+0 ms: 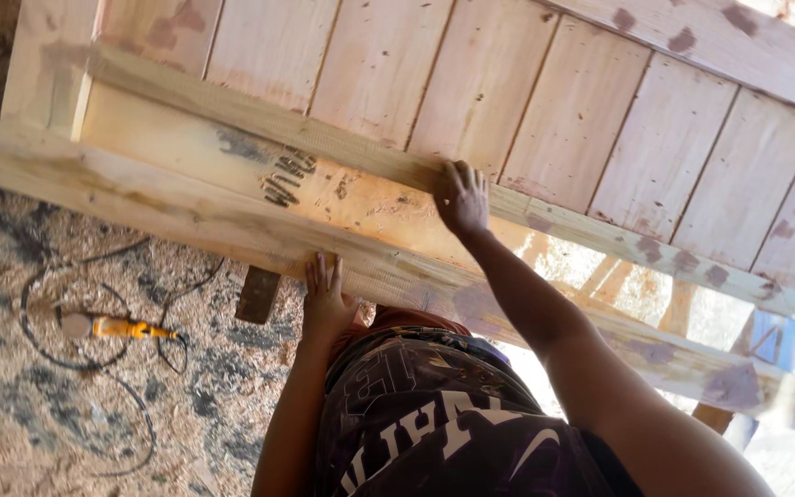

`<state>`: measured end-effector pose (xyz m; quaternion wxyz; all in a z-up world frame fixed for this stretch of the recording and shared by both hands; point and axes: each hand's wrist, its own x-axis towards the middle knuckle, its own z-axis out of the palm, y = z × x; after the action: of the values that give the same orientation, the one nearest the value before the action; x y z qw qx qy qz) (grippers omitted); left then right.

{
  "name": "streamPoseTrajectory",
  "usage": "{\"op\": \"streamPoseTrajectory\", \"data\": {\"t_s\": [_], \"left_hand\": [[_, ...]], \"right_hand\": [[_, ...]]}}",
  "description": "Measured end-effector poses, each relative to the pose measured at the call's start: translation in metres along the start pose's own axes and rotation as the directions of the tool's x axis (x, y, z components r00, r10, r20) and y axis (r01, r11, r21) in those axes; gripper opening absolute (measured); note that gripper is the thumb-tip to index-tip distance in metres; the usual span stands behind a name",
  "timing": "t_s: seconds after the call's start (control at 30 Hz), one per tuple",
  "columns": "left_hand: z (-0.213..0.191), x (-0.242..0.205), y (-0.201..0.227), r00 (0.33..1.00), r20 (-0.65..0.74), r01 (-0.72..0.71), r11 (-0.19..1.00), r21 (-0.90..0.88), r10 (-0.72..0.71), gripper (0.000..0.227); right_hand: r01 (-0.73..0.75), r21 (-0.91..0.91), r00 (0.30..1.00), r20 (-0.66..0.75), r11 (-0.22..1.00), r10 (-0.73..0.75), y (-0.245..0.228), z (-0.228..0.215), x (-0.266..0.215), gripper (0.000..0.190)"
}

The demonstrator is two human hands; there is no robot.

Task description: The person uses an angle grinder with a sanding disc to smooth the surface of a wooden door frame, then switches to a sanding block for manual sanding. The person works on the frame and the slats of the door, finishing by lifting the door to inspect the work.

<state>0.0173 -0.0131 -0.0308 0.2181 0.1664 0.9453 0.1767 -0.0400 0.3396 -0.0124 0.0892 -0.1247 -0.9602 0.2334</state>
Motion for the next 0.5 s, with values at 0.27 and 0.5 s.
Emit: {"op": "streamPoseTrajectory", "data": {"t_s": [0.27,0.5], "left_hand": [[-0.016,0.009,0.004,0.987,0.154,0.037,0.999,0.028,-0.041,0.097],[-0.013,0.008,-0.014,0.997,-0.002,-0.073,0.997,0.013,0.073,0.095]], "right_hand": [[-0.038,-0.078,0.998,-0.055,0.996,0.034,-0.008,0.015,-0.012,0.077],[-0.106,-0.057,0.990,-0.100,0.993,0.100,0.007,0.030,-0.010,0.072]]}}
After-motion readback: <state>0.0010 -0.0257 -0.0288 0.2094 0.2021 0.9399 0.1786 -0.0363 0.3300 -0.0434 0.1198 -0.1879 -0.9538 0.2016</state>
